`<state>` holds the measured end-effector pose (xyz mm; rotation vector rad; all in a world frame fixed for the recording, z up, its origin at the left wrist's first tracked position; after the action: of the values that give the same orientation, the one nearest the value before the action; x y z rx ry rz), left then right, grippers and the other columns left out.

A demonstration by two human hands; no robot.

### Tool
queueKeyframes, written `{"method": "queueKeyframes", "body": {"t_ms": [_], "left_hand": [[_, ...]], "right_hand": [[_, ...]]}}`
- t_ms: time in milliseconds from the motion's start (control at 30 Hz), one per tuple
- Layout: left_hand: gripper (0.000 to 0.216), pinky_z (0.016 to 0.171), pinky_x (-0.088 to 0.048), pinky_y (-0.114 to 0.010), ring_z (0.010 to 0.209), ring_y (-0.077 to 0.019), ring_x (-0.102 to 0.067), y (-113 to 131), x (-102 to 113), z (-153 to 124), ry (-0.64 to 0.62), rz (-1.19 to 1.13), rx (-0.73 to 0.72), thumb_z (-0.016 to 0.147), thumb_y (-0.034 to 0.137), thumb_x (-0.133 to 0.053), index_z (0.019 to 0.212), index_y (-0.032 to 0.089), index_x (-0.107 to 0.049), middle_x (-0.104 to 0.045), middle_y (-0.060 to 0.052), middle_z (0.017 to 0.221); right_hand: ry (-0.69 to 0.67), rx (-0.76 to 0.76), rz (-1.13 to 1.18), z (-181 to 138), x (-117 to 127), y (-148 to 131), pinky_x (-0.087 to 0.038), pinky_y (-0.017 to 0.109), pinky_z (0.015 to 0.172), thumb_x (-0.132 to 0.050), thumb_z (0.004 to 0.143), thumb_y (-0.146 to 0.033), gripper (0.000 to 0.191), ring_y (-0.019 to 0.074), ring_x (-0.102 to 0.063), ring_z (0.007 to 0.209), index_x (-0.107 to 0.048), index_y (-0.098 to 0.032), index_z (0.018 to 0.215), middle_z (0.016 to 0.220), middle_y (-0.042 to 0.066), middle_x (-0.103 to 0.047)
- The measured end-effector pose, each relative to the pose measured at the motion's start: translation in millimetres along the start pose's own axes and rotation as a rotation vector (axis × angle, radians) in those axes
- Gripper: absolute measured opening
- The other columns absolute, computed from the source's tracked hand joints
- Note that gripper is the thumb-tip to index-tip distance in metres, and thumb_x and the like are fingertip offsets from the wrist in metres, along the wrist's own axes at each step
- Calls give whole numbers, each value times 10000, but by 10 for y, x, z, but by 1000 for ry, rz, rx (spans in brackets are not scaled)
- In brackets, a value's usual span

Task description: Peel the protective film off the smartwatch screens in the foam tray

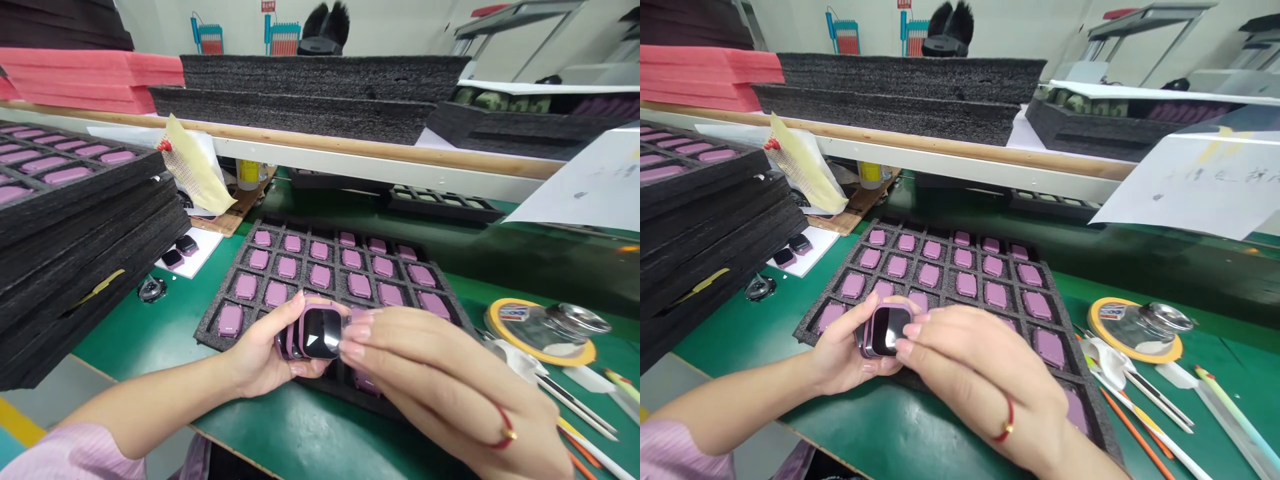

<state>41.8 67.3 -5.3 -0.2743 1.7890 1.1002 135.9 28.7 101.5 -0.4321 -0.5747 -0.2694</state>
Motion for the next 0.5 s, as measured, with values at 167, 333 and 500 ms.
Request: {"method": "queueKeyframes", "body": {"t_ms": [167, 333, 500], "left_hand": [[444, 390, -245, -142, 482, -34, -430, -5, 2, -18, 21, 4, 4, 795, 533, -781, 981, 134, -726, -611, -46, 801], [503, 407, -227, -141, 497, -36, -413, 25, 69, -18, 80, 79, -52, 750, 580, -806, 936, 134, -668, -565, -15, 752], [526, 404, -220, -151, 434, -22, -307, 20, 76, -14, 80, 230, -92, 726, 588, -821, 888, 150, -578, -463, 60, 602]], "right_hand": [[-111, -80, 79, -73, -152, -22, -622, 392, 932, -521, 988, -198, 480, 244, -736, 1039, -565, -436, 1403, 1137, -38, -771], [-91, 95, -96, 78, -191, -155, -597, 407, 910, -786, 826, -198, 602, 237, -722, 913, -594, -342, 1379, 1008, -14, -795], [-73, -79, -53, 146, -283, 43, -556, 368, 653, -841, 770, -387, 631, 214, -635, 761, -580, -244, 1327, 892, 51, -716]]}}
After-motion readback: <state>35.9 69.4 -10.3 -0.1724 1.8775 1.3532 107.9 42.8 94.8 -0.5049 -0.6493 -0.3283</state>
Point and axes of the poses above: each hand's wrist, its own z-axis towards the middle knuckle, its own x-axis out of the back of the hand, y = z × x, the point moved 10 cm from there along z, towards the middle knuckle
